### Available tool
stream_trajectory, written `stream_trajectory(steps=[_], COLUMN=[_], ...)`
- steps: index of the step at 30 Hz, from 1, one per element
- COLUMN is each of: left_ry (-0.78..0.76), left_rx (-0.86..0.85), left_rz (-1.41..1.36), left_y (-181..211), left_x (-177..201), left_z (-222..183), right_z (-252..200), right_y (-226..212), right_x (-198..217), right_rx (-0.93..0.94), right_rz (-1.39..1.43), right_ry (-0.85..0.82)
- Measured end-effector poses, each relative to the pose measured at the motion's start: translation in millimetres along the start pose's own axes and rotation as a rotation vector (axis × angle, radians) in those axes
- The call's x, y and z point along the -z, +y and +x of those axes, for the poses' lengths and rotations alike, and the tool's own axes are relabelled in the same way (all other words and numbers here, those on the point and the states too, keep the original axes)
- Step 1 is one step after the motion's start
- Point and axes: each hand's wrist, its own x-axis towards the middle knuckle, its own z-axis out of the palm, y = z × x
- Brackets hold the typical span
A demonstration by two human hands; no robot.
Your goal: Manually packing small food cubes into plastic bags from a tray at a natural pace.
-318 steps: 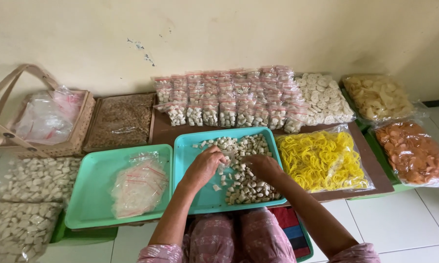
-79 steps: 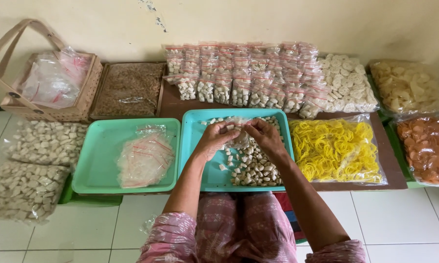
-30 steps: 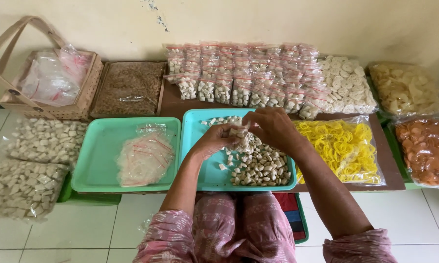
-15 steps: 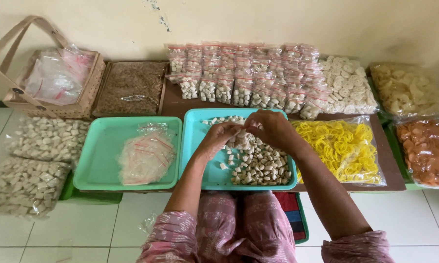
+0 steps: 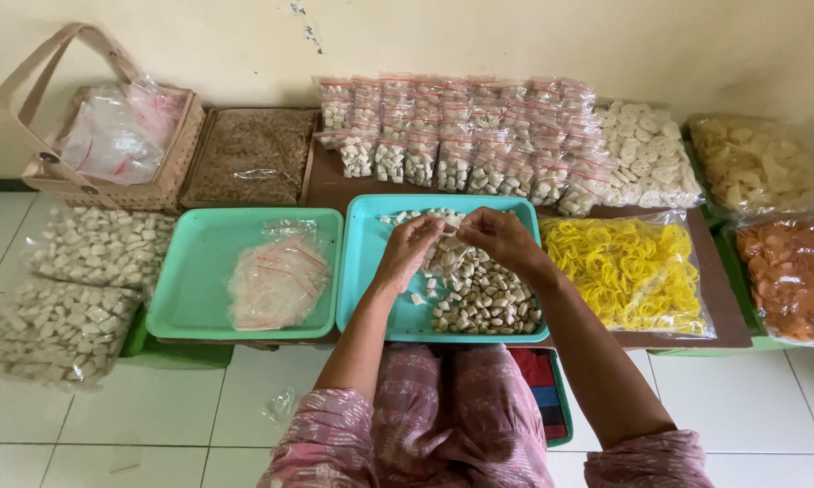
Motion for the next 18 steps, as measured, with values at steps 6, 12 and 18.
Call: stream_trajectory(steps=[6,12,18], left_ry=[-0.001,-0.133,-0.139], left_rx=[0.012,0.208,0.131], left_rz=[-0.021,-0.116,0.013], left_y=[8,23,18], left_x=[0,1,9], left_z=[-9,-26,-30], right_z=[-4,-14,-12], right_y=[-2,-24,-24], right_x=[3,-1,8], right_rx=[0.039,0.07,0.063], right_rz=[0.018,0.067,-0.216], right_ry=[0.028,0.068,0.015])
